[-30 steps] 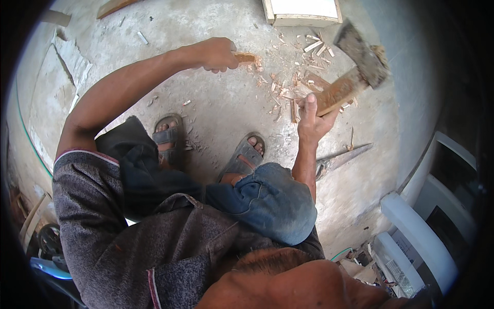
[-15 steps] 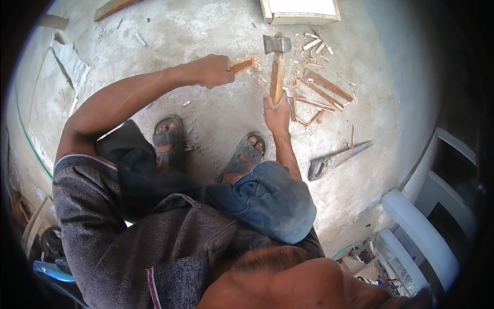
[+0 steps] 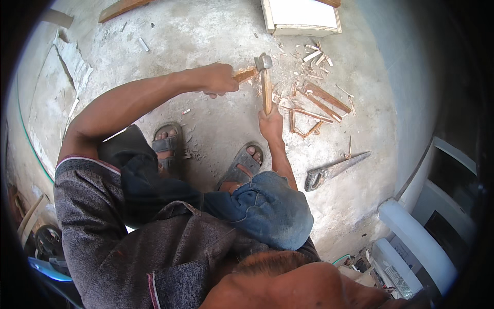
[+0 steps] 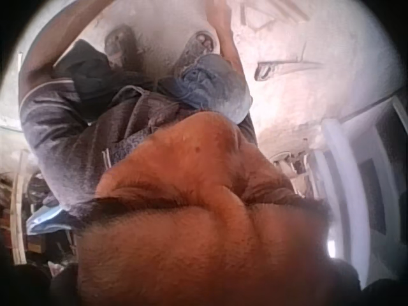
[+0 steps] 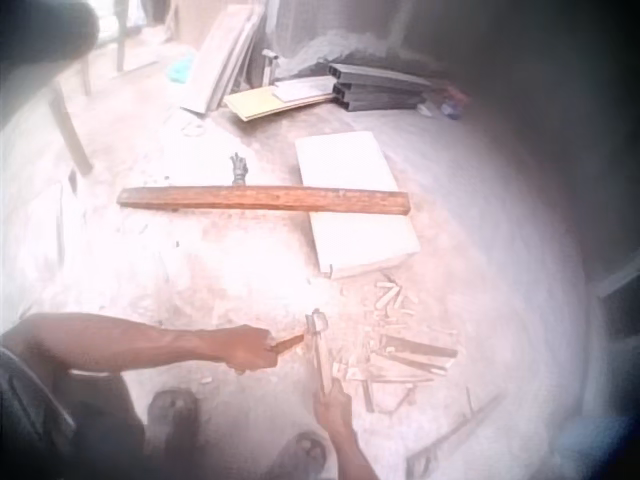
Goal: The person uses an axe to shave pieces of wood and then uses a hand saw to cut through a piece of lumber.
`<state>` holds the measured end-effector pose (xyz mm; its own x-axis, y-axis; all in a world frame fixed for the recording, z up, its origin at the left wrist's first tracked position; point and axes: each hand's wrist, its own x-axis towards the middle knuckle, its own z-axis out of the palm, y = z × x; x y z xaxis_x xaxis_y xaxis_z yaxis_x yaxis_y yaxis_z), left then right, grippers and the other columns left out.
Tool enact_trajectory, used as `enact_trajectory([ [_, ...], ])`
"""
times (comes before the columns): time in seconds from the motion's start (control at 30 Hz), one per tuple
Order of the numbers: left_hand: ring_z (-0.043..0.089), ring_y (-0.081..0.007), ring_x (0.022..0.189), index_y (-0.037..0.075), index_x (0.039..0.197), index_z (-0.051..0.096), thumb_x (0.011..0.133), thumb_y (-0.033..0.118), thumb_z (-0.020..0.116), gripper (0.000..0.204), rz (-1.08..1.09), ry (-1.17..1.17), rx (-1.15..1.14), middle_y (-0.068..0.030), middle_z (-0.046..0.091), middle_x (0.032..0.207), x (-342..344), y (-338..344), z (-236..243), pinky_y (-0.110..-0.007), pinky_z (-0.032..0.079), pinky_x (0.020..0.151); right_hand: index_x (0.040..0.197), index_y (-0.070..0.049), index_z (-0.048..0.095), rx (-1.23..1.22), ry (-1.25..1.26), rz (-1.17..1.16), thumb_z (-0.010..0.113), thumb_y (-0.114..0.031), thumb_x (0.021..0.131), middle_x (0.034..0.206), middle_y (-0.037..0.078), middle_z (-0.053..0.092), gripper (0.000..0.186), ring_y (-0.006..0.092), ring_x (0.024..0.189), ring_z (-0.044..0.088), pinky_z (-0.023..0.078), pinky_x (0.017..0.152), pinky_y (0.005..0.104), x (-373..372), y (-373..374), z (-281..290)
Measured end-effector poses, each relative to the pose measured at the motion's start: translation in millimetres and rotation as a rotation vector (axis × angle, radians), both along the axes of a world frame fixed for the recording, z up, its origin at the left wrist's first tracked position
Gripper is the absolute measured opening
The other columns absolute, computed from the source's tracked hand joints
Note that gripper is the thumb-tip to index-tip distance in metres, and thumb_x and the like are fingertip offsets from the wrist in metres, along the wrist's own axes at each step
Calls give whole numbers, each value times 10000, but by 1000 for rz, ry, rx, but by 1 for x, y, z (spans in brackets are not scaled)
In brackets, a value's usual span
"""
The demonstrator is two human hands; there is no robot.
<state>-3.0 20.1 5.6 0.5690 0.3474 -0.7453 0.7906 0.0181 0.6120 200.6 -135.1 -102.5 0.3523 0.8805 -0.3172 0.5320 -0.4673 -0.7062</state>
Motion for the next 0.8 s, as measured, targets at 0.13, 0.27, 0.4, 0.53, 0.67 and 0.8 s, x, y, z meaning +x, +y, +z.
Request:
enact_trajectory([
  [0.13,549,-195,515,-45,812,540,789,247,524,293,79,-4,21,-112,566,655,1,-8,4,-346,437,465,1052,52,571,317,75,-127,667,-161,869,750,184,644,297,289,683,650,494,617,396,1,-12,98],
  [0.27,549,-193,513,-46,815,541,784,238,519,286,47,-4,58,-108,566,643,-4,-1,5,-347,433,455,927,13,571,1249,526,-81,662,-83,867,737,104,615,146,158,634,566,497,612,308,2,18,168],
  [0.4,557,-190,521,-65,919,546,801,238,520,327,-22,-2,32,-97,567,661,6,5,9,-338,450,457,932,29,587,632,121,-181,633,-159,864,746,136,629,205,257,709,623,504,681,357,12,-22,14],
  [0.53,582,-200,539,-81,960,547,811,243,515,359,-26,32,-2,-106,577,672,1,-7,8,-340,471,477,1056,35,591,-10,56,-20,621,-148,846,836,234,642,280,358,745,627,499,701,408,4,-33,-35],
  [0.67,582,-200,541,-78,968,536,811,237,514,353,-4,40,36,-106,576,680,1,9,4,-339,468,480,1053,10,597,224,73,-128,667,-110,859,778,98,623,239,136,624,602,486,556,282,1,-10,68],
  [0.8,572,-196,537,-70,947,532,805,232,510,334,-27,41,28,-101,568,678,4,3,6,-334,456,474,1131,-59,463,1159,332,79,566,23,884,721,88,545,280,147,581,513,518,559,358,10,16,161],
])
